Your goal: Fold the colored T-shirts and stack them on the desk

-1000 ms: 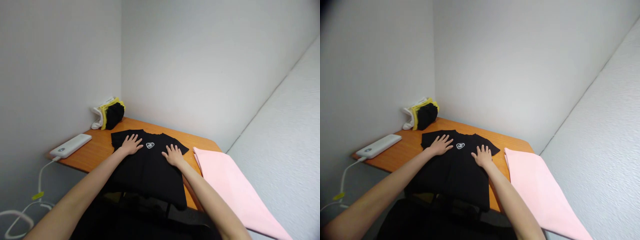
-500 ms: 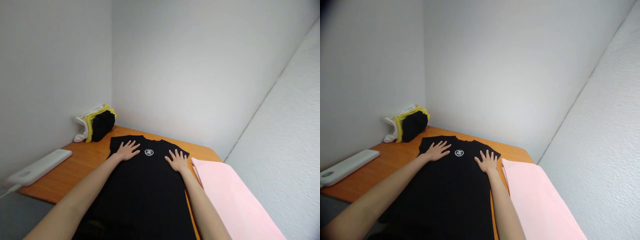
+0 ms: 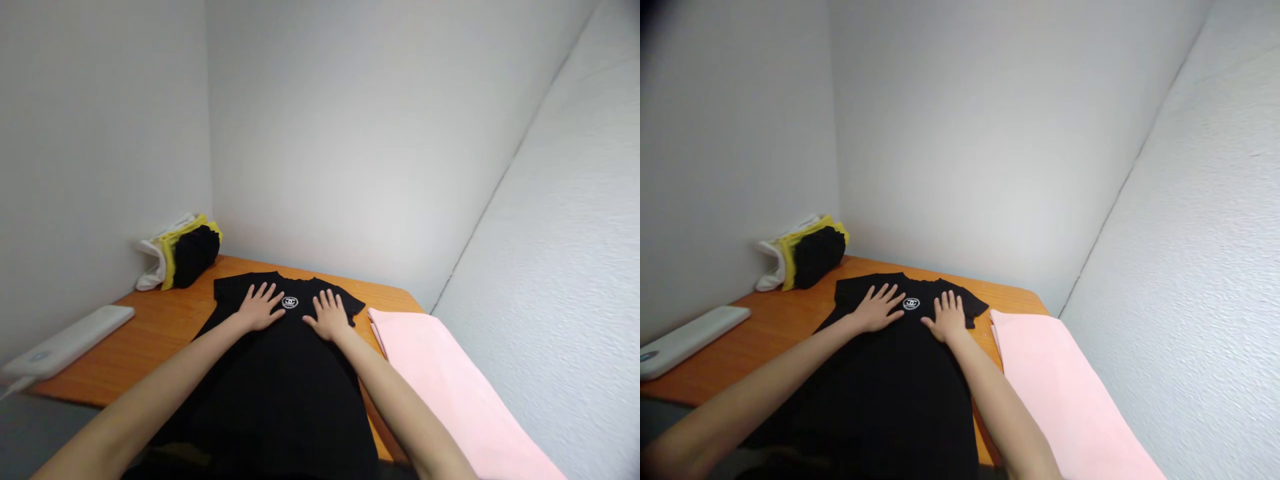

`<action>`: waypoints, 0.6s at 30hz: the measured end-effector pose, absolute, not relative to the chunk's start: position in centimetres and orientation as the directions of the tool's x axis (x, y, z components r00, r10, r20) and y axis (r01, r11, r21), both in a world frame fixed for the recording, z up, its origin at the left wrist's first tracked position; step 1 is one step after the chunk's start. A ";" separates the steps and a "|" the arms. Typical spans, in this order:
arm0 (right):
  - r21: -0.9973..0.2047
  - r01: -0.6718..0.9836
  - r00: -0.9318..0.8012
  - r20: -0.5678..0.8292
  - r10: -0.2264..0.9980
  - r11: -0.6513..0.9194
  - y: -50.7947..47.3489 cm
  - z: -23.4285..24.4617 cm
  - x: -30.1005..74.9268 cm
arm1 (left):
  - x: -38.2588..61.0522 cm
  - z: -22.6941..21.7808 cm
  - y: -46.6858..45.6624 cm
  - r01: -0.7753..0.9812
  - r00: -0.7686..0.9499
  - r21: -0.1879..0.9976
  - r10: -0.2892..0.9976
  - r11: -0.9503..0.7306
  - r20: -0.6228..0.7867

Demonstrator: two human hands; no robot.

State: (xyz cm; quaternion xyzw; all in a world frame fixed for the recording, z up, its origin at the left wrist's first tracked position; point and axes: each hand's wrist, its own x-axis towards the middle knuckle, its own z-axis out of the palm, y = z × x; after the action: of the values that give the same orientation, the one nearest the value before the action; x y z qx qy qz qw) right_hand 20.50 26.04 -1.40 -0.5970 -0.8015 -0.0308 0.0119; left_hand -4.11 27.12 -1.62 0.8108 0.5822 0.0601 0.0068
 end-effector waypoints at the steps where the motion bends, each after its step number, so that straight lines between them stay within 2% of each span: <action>1: -0.020 0.943 -0.332 0.058 0.942 0.333 25.3 -1.9 19.8 | -3.6 -2.0 26.2 0.934 0.341 0.088 0.936 -0.347 0.084; 3: -0.118 0.918 -0.372 0.066 0.926 0.378 23.9 -3.2 18.9 | -3.0 -2.9 24.8 0.922 0.367 0.102 0.927 -0.373 0.076; 6: -0.198 0.905 -0.372 0.059 0.927 0.376 23.2 -3.9 18.6 | -2.6 -3.2 23.8 0.920 0.368 0.111 0.926 -0.375 0.083; 10: -0.271 0.923 -0.272 0.042 0.961 0.273 25.5 -1.3 20.5 | -0.6 -1.2 20.3 0.905 0.399 0.089 0.902 -0.416 0.162; 12: -0.269 0.951 -0.130 0.105 0.986 0.154 27.0 0.5 22.5 | 1.6 -0.6 16.2 0.838 0.506 0.075 0.820 -0.541 0.268; 15: -0.242 0.969 0.083 0.157 0.984 -0.043 28.5 2.1 26.2 | 6.3 -2.8 9.5 0.639 0.705 0.017 0.594 -0.769 0.388; 18: -0.219 0.958 0.219 0.142 0.965 -0.185 28.9 1.7 29.1 | 11.1 -7.8 6.4 0.630 0.699 -0.154 0.469 -0.761 0.540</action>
State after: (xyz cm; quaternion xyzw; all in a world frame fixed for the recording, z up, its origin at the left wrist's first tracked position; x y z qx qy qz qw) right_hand 29.07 28.89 1.68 -0.7697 -0.6247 0.0141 0.1308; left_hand 11.10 6.37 -7.75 0.9065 0.3033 0.2424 -0.1660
